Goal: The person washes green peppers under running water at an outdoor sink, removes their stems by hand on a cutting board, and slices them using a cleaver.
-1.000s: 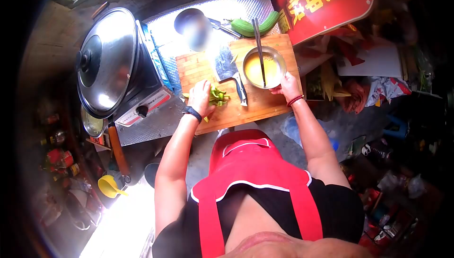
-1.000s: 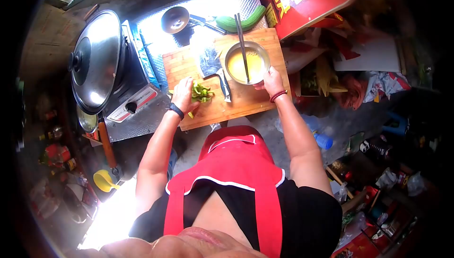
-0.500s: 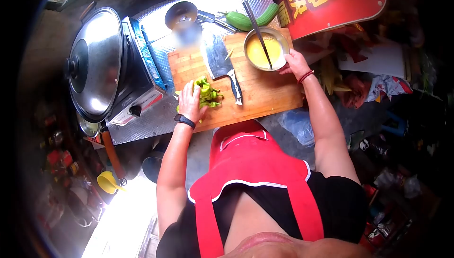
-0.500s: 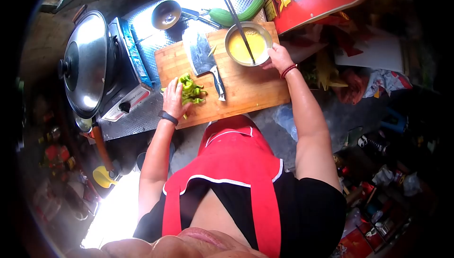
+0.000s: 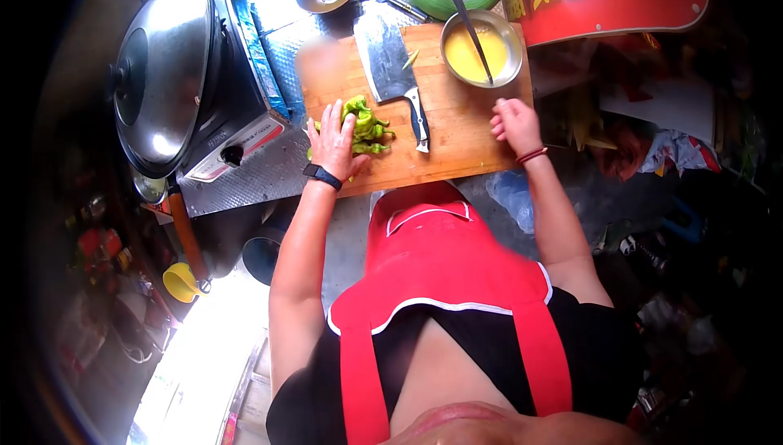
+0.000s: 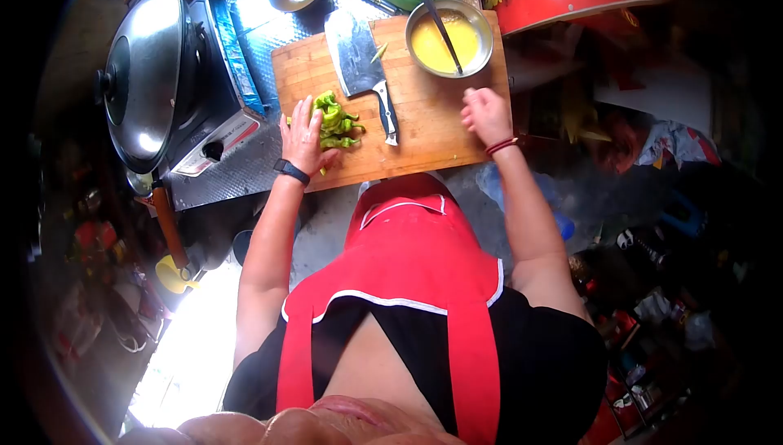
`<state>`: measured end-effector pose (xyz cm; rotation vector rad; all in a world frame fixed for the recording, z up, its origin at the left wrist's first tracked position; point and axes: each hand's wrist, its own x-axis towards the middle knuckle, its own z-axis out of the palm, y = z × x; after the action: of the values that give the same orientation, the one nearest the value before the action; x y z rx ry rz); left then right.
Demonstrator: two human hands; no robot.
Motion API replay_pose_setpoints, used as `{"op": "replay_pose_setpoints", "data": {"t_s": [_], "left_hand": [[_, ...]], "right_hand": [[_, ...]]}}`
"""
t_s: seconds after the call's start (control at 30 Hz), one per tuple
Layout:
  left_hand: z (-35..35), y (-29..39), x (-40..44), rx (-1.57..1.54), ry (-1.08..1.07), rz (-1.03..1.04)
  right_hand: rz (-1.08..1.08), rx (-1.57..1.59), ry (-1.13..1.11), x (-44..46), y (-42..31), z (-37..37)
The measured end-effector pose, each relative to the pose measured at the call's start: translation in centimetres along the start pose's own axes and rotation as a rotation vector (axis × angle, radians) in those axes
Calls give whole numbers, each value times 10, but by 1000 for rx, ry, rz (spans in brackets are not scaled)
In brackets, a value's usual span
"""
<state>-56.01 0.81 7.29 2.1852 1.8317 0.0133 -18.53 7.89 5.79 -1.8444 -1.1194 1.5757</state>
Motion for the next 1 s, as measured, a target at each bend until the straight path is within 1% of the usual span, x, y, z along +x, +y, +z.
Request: {"op": "replay_pose_setpoints", "data": {"t_s": [0.03, 0.1, 0.17, 0.23, 0.3, 0.33, 0.43, 0.47, 0.57, 0.6, 0.7, 0.73, 0.77, 0.83, 0.87, 0.97, 1.0], "left_hand": [[3, 2, 3, 6, 18, 1], [2, 5, 12, -26, 24, 9], [2, 2, 20, -93, 67, 57], [-1, 5, 26, -31, 23, 74], [-1, 6, 30, 3, -64, 55], [4, 4, 30, 25, -7, 76], [18, -6, 34, 28, -1, 49], [19, -10, 32, -36, 20, 41], [13, -18, 26, -139, 140, -18], [-4, -13, 24, -204, 65, -146], [-32, -20, 15, -375, 91, -382], [-36, -30, 8, -472, 139, -383], [-39, -37, 3, -713, 318, -228], [-41, -43, -5, -1483, 220, -407], [-44, -39, -10, -1583, 179, -401], [-37, -9, -18, -1801, -37, -361], [-33, 5, -20, -1915, -81, -390]], "right_hand": [[-72, -23, -59, -11, 4, 24], [-493, -399, -16, -27, -11, 63], [-577, -525, -42, -27, -31, 95], [-613, -766, 73, -29, -55, 123], [-509, -834, 60, -14, -57, 149], [-458, -868, 54, -8, -57, 155], [-352, -863, 37, 0, -60, 158], [-312, -710, 76, 4, -56, 157], [-179, -205, -146, 8, -57, 141], [-216, -165, -97, 8, -53, 140], [-478, -315, 4, -10, -48, 131], [-527, -383, 0, -23, -54, 127], [-540, -436, 9, -35, -58, 126], [-563, -540, 34, -54, -66, 124], [-656, -573, 36, -63, -68, 126], [-787, -525, 12, -78, -72, 141], [-744, -533, -68, -85, -73, 147]]}}
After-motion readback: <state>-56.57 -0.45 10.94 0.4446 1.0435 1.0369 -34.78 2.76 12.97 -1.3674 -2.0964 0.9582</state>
